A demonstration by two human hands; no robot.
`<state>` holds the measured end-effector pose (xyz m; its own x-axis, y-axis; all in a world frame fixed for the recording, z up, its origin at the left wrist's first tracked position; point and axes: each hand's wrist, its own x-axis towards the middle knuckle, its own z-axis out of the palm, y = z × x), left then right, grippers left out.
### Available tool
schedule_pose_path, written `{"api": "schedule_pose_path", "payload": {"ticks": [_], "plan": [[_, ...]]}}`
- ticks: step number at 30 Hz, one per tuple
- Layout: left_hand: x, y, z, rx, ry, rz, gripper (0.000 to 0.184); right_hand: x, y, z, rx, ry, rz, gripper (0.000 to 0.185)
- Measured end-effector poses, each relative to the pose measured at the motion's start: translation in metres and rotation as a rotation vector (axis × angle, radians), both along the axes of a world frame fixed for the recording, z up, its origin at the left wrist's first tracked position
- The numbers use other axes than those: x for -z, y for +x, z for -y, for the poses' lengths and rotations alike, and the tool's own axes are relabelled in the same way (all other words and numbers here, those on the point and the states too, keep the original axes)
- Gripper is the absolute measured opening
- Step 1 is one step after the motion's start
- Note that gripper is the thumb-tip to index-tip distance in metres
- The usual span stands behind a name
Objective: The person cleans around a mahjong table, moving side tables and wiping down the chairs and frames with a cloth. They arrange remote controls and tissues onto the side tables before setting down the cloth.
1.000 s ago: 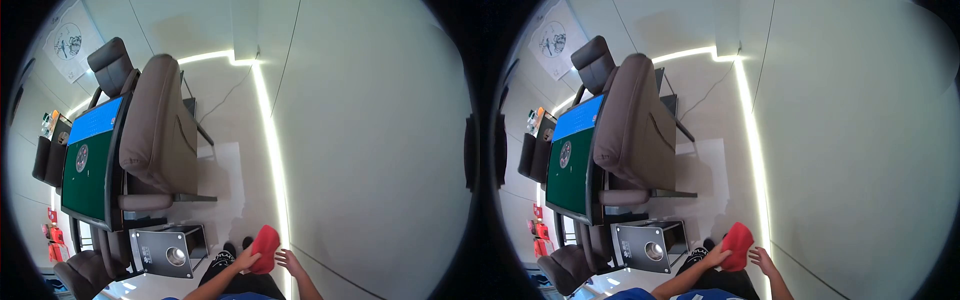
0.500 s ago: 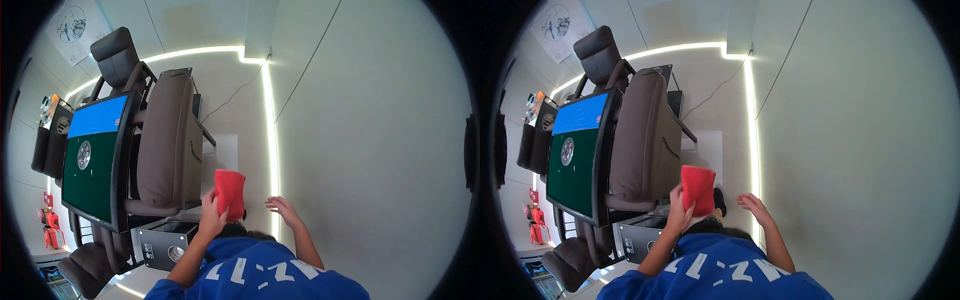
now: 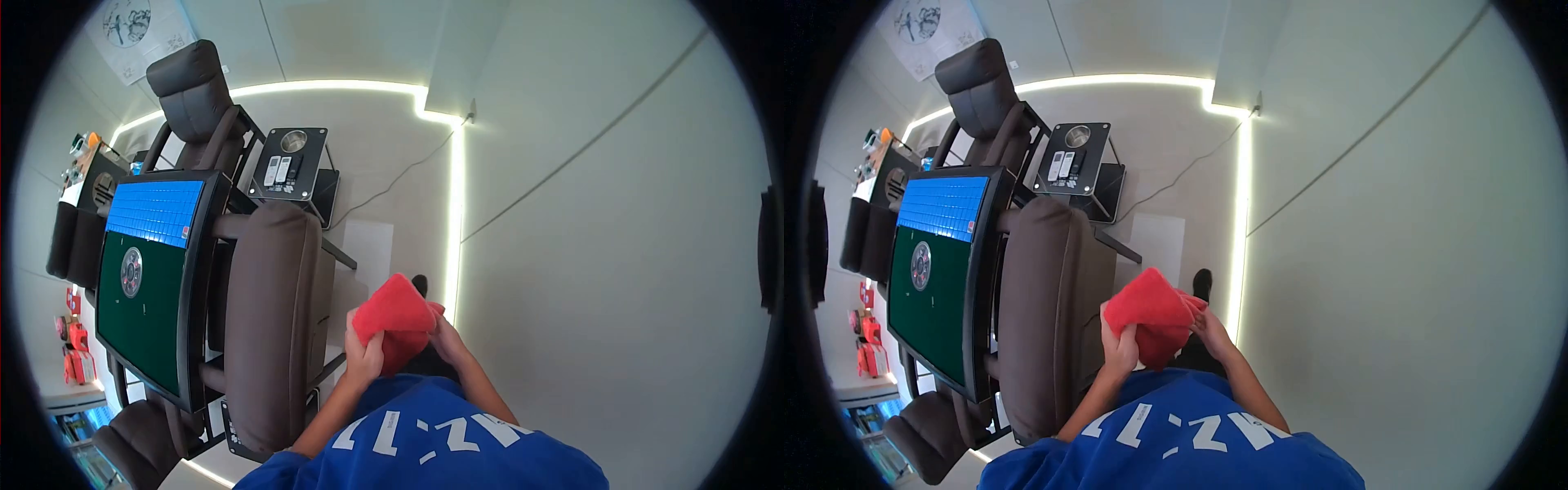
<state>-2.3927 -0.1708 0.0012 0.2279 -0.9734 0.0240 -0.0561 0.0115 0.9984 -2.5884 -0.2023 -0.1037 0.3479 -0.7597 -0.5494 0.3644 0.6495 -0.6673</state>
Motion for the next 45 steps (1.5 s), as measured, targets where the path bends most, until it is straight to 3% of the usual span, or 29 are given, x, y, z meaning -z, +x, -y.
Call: {"api": "schedule_pose_path", "payload": {"ticks": [2, 3, 4, 5, 6, 7, 9, 11, 12, 15, 17, 19, 20, 23, 27, 29, 34, 37, 38, 39, 41, 43, 44, 45], "plan": [[-0.008, -0.006, 0.044, -0.077, 0.038, -0.154, 0.039, 0.014, 0.003, 0.037, -0.051, -0.021, 0.002, 0.047], [-0.01, -0.009, 0.071, -0.087, 0.022, -0.146, 0.039, 0.018, 0.002, 0.064, -0.163, -0.197, -0.105, 0.049], [-0.014, -0.015, 0.097, -0.148, 0.055, -0.431, 0.04, 0.019, -0.001, 0.09, -0.281, -0.371, -0.216, 0.05], [-0.02, -0.019, 0.121, -0.213, 0.083, -0.718, 0.041, 0.017, -0.003, 0.117, -0.307, -0.383, -0.207, 0.05], [-0.035, -0.023, 0.147, -0.228, 0.155, -0.908, 0.041, 0.014, -0.004, 0.135, -0.292, -0.293, -0.109, 0.051], [-0.038, -0.024, 0.17, -0.256, 0.134, -0.901, 0.041, 0.014, -0.002, 0.158, -0.277, -0.21, -0.012, 0.053], [-0.043, -0.02, 0.216, -0.165, 0.19, -1.122, 0.041, 0.025, -0.005, 0.219, -0.43, -0.283, -0.018, 0.063], [-0.044, -0.014, 0.257, -0.157, 0.185, -1.207, 0.042, 0.055, -0.005, 0.271, -0.211, 0.235, 0.358, 0.065], [-0.045, -0.012, 0.28, -0.207, 0.167, -1.103, 0.042, 0.048, -0.005, 0.295, -0.239, 0.238, 0.343, 0.065], [-0.037, -0.004, 0.351, -0.325, 0.164, -0.983, 0.044, 0.02, 0.003, 0.367, -0.67, -0.588, -0.347, 0.053], [-0.025, 0.007, 0.407, -0.395, 0.166, -0.97, 0.045, 0.014, 0.025, 0.424, -0.71, -0.664, -0.42, 0.052], [-0.007, 0.022, 0.456, -0.301, 0.148, -0.814, 0.049, 0.009, 0.047, 0.465, -0.696, -0.768, -0.54, 0.05], [0.001, 0.033, 0.479, -0.25, 0.16, -0.764, 0.053, -0.015, 0.067, 0.496, -0.72, -0.722, -0.419, 0.053], [0.013, 0.069, 0.542, -0.194, 0.216, -0.728, 0.055, -0.006, 0.097, 0.564, -0.805, -0.617, -0.382, 0.056], [0.015, 0.109, 0.603, -0.029, 0.169, -0.715, 0.053, 0.024, 0.12, 0.642, -0.921, -0.733, -0.511, 0.064], [0.004, 0.13, 0.622, -0.034, 0.166, -0.727, 0.052, 0.039, 0.146, 0.679, -0.842, -0.438, -0.04, 0.065], [0.008, 0.181, 0.664, -0.167, 0.138, -0.76, 0.045, 0.024, 0.225, 0.745, -0.843, -0.013, 0.199, 0.062], [0.026, 0.206, 0.691, -0.491, 0.029, -0.76, 0.038, 0.029, 0.277, 0.781, -0.956, -0.239, 0.049, 0.054], [0.035, 0.216, 0.701, -0.704, 0.004, -0.668, 0.036, 0.022, 0.301, 0.792, -1.012, -0.24, 0.061, 0.054], [0.039, 0.228, 0.71, -0.917, -0.016, -0.571, 0.034, 0.008, 0.323, 0.8, -1.009, -0.144, 0.167, 0.055], [0.049, 0.254, 0.727, -1.098, -0.036, -0.516, 0.032, -0.004, 0.368, 0.817, -1.053, -0.026, 0.278, 0.056], [0.067, 0.276, 0.745, -1.339, 0.01, -0.404, 0.031, -0.004, 0.408, 0.838, -1.007, 0.395, 0.448, 0.058], [0.078, 0.286, 0.754, -1.416, 0.067, -0.236, 0.035, 0.002, 0.424, 0.849, -1.131, 0.282, 0.351, 0.063], [0.08, 0.296, 0.764, -1.476, 0.068, -0.234, 0.035, 0.009, 0.442, 0.869, -1.187, 0.301, 0.348, 0.063]]}}
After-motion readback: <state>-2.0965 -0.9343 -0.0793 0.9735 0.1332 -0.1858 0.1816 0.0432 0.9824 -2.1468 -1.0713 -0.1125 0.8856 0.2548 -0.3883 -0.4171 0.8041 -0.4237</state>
